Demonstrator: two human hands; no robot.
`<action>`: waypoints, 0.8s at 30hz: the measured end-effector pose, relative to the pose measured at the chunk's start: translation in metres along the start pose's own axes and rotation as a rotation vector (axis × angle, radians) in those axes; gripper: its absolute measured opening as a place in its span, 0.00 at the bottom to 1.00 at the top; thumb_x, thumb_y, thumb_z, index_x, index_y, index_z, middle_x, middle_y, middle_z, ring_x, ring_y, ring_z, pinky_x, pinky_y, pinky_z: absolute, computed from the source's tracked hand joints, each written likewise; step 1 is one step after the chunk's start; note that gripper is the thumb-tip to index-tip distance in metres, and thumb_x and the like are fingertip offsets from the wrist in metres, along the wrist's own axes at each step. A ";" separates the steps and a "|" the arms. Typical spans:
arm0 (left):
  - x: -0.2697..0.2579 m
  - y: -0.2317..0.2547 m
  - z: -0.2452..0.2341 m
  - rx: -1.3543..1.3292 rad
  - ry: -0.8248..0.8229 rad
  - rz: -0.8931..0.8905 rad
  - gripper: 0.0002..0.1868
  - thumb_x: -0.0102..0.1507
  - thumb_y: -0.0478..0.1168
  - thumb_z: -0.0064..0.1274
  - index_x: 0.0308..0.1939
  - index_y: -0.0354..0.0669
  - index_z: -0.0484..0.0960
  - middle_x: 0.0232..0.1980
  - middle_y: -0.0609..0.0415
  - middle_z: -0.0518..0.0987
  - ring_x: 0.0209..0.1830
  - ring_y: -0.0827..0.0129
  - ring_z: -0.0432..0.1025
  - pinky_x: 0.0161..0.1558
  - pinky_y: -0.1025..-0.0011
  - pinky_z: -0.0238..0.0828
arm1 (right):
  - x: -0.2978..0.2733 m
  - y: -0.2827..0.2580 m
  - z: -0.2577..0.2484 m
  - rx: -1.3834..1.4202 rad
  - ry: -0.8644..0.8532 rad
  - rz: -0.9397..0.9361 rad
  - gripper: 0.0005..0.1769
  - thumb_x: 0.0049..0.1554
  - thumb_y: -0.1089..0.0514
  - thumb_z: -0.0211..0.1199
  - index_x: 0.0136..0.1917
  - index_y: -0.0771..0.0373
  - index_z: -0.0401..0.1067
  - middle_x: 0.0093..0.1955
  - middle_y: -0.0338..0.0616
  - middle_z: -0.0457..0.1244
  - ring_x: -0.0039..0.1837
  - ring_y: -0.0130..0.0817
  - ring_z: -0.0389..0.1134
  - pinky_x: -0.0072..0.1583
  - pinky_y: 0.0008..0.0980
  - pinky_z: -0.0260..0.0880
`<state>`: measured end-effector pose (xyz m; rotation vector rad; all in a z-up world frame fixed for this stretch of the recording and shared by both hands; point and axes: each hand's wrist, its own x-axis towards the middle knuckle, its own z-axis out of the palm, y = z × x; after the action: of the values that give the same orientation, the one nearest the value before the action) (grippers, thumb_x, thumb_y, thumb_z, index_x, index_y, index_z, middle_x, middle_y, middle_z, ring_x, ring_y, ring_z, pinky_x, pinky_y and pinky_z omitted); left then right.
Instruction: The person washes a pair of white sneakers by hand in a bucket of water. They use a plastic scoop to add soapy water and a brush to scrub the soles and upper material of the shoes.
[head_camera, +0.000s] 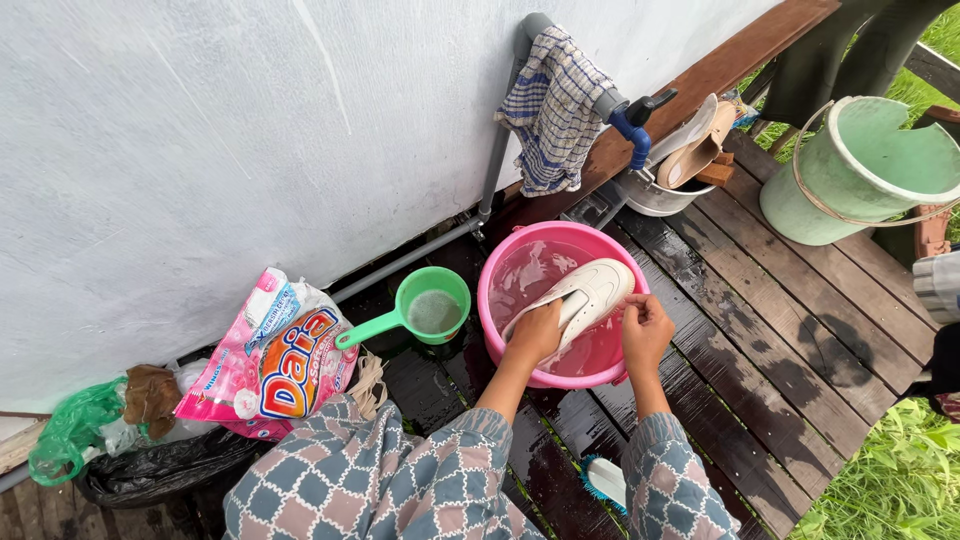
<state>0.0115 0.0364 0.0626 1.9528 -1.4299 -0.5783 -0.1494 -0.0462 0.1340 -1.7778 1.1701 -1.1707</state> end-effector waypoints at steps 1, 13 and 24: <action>0.000 0.001 0.000 -0.001 -0.002 0.001 0.13 0.62 0.35 0.50 0.50 0.36 0.72 0.48 0.34 0.80 0.51 0.40 0.75 0.52 0.48 0.70 | -0.001 0.000 -0.001 0.017 -0.014 0.025 0.08 0.58 0.69 0.54 0.48 0.72 0.74 0.40 0.44 0.71 0.39 0.23 0.70 0.44 0.24 0.71; -0.005 0.014 -0.008 -0.019 0.173 0.101 0.20 0.65 0.47 0.55 0.53 0.34 0.75 0.51 0.34 0.79 0.52 0.41 0.74 0.51 0.49 0.70 | 0.003 0.008 0.000 0.007 -0.033 -0.018 0.08 0.58 0.69 0.54 0.48 0.72 0.73 0.41 0.46 0.71 0.40 0.24 0.71 0.45 0.25 0.72; -0.005 0.012 -0.006 -0.034 0.090 -0.007 0.22 0.67 0.50 0.51 0.55 0.36 0.73 0.49 0.35 0.80 0.48 0.41 0.75 0.49 0.47 0.71 | -0.001 0.000 -0.003 -0.027 -0.059 -0.038 0.07 0.60 0.69 0.54 0.47 0.72 0.74 0.40 0.46 0.71 0.41 0.26 0.72 0.46 0.26 0.74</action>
<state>0.0057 0.0399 0.0752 1.9328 -1.3503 -0.5087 -0.1522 -0.0459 0.1344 -1.8493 1.1268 -1.1212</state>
